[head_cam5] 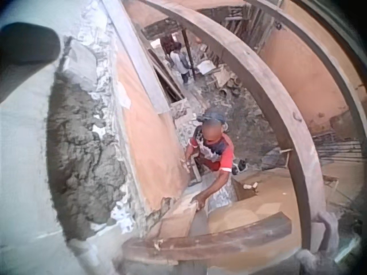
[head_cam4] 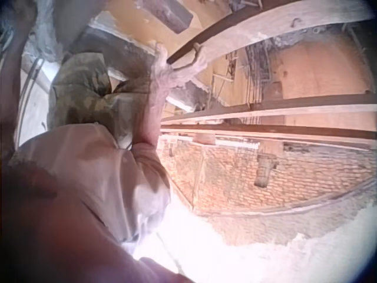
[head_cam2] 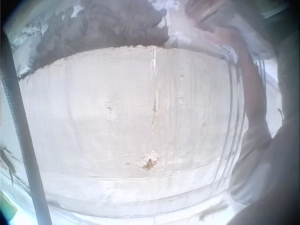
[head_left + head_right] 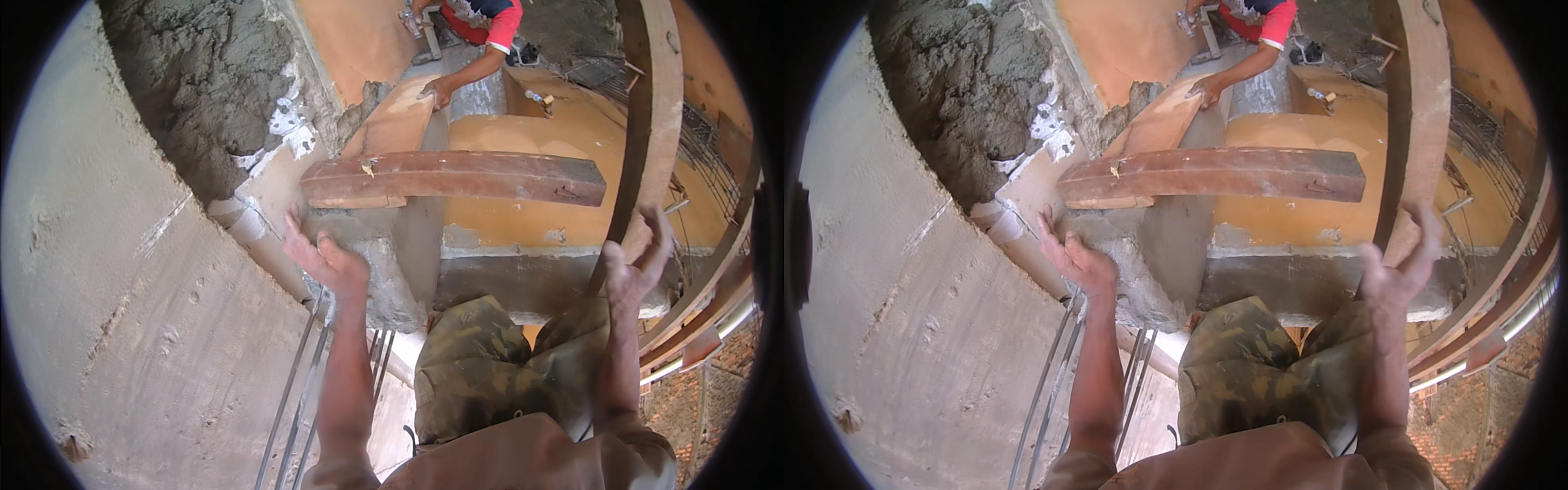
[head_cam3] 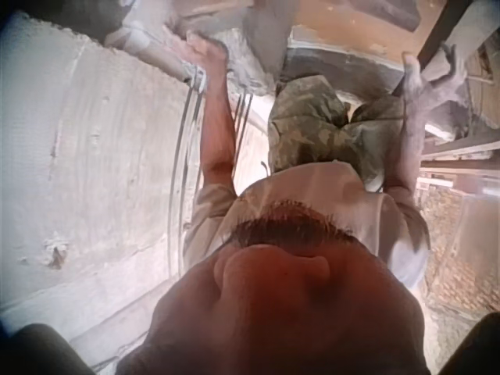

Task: The person applies wet cement to a wall using a trowel and smooths it with a wooden plank. They then use a hammer to tap a wooden form into place and adjust rebar protruding from the wall.

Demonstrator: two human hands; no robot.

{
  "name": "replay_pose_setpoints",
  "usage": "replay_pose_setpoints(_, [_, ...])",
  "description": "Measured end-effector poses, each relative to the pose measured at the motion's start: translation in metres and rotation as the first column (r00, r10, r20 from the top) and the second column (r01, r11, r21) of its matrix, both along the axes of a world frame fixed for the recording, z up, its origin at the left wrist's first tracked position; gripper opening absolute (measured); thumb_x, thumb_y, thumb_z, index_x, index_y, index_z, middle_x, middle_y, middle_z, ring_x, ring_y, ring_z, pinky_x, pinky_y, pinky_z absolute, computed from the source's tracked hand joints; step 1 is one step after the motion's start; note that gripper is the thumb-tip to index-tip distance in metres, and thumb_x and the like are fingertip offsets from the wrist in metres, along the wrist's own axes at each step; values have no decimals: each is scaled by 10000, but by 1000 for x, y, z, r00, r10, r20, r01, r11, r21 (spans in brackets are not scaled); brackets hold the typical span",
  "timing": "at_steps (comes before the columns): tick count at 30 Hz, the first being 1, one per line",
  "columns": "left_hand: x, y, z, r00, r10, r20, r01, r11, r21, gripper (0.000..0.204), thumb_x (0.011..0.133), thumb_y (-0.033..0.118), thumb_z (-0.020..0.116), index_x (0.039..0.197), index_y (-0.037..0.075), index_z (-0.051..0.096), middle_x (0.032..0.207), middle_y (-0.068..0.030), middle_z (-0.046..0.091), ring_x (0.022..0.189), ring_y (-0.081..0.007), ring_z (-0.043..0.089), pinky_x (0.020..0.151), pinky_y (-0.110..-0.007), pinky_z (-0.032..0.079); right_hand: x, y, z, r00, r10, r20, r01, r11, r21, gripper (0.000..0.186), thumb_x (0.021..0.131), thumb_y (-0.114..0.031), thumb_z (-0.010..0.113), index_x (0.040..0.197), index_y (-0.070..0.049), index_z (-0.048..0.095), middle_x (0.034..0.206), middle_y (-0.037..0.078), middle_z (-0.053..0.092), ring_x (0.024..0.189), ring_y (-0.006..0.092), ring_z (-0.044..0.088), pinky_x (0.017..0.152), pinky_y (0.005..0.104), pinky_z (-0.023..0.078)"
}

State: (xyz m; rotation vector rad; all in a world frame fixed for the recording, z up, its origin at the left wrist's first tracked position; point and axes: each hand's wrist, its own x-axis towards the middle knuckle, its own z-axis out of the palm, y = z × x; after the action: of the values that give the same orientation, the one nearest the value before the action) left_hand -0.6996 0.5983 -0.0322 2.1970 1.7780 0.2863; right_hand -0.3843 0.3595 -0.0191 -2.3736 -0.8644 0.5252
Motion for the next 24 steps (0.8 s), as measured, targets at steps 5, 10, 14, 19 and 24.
replay_pose_setpoints(5, [-2, -3, -3, 990, 121, 74, -115, 990, -81, 616, 868, 44, 365, 1461, -116, 319, 1438, -259, 466, 1343, -351, 418, 1136, -430, 278, -53, 145, -36, 687, 707, -170, -725, 682, -96, 807, 693, -276, 819, 1388, -57, 472, 1192, 201, 569, 1111, 340, 570, 980, 502, 426])
replay_pose_setpoints(10, [11, -3, 1, 975, 188, 122, -173, 977, -125, 631, 862, 36, 324, 1472, -120, 290, 1464, -268, 430, 1384, -329, 393, 1154, -418, 272, -69, 171, -78, 569, 791, -223, -822, 546, -161, 512, 769, -162, 724, 1249, -58, 579, 1061, 154, 631, 992, 285, 637, 836, 413, 482])
replay_pose_setpoints(14, [9, -4, -2, 983, 159, 96, -147, 982, -117, 636, 856, 40, 306, 1468, -131, 283, 1469, -277, 419, 1385, -325, 394, 1156, -415, 273, -49, 188, -79, 583, 791, -186, -808, 589, -24, 295, 800, -123, 659, 1078, -25, 657, 953, 116, 664, 948, 252, 660, 762, 341, 494])
replay_pose_setpoints(19, [9, -3, -5, 989, 145, 39, -141, 985, -98, 634, 859, 88, 297, 1459, -117, 305, 1445, -262, 459, 1367, -312, 424, 1152, -434, 295, -47, 185, -89, 624, 764, -164, -771, 636, 29, 240, 789, -114, 637, 1010, -24, 669, 929, 115, 666, 934, 253, 659, 760, 350, 501])
replay_pose_setpoints(24, [9, -1, -3, 993, 113, 34, -109, 987, -119, 637, 849, 62, 298, 1452, -142, 303, 1447, -286, 443, 1370, -329, 418, 1153, -417, 282, -39, 169, -92, 651, 716, -252, -739, 674, 5, 297, 789, -97, 623, 1084, -64, 639, 968, 113, 631, 946, 273, 629, 762, 386, 501])
